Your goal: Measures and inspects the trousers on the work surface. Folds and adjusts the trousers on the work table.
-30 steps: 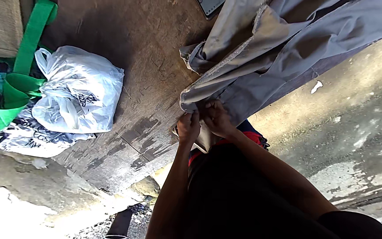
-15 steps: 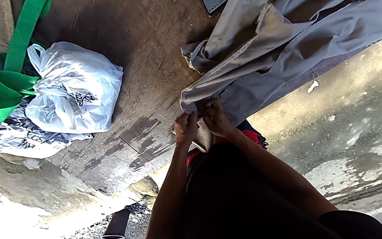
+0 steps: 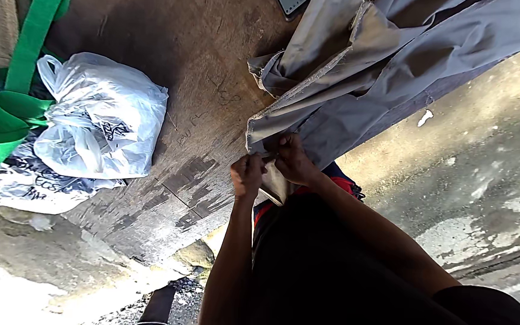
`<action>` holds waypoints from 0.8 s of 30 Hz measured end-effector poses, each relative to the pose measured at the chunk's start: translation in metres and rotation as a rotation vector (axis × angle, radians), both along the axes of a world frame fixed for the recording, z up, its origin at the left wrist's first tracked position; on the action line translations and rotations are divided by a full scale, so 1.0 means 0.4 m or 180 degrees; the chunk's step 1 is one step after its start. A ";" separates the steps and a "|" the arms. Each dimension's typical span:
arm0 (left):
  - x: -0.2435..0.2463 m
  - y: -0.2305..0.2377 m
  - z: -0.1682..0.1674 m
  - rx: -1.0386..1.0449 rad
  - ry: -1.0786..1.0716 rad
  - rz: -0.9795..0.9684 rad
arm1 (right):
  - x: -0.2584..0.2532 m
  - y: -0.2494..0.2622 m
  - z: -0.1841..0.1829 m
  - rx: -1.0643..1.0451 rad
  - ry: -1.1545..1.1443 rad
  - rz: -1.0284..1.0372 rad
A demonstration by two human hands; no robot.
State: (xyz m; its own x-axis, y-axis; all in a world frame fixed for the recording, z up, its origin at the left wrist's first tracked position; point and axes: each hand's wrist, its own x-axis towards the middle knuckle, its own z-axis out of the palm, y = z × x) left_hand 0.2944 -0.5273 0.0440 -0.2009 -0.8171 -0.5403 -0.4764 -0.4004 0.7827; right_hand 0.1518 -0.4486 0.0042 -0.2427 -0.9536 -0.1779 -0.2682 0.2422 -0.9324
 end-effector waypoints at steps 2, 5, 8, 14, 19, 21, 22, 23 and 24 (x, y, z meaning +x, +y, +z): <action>0.013 -0.007 0.005 0.0062 0.0113 0.0150 | -0.006 0.001 0.002 0.0020 -0.0062 0.0009; 0.028 -0.004 0.009 0.0018 0.0161 0.0136 | 0.003 -0.003 0.000 0.0000 -0.0010 -0.0037; 0.027 -0.003 0.008 0.0008 0.0159 0.0068 | 0.010 -0.003 -0.004 0.0055 0.0119 -0.0030; 0.036 -0.007 0.019 0.0134 0.0403 0.0591 | 0.005 -0.002 0.002 0.0041 0.0118 0.0069; 0.054 -0.014 0.014 0.0136 0.0446 0.0713 | 0.016 -0.007 -0.006 -0.0077 0.0167 -0.0063; 0.054 -0.009 0.017 0.0128 0.0513 0.0649 | 0.021 -0.004 -0.004 -0.0036 0.0246 -0.0042; 0.054 -0.008 0.018 0.0112 0.0537 0.0648 | 0.023 -0.006 -0.004 -0.0003 0.0296 -0.0025; 0.057 -0.005 0.018 0.0095 0.0552 0.0652 | 0.027 -0.007 -0.002 0.0039 0.0339 -0.0016; 0.058 -0.002 0.019 0.0093 0.0568 0.0668 | 0.030 -0.008 0.001 0.0088 0.0365 -0.0008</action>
State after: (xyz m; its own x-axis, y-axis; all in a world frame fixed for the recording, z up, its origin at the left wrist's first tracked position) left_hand 0.3176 -0.5280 0.0516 -0.1231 -0.8354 -0.5356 -0.2363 -0.4995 0.8334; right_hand 0.1638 -0.4517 0.0046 -0.2655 -0.9481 -0.1749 -0.3721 0.2681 -0.8886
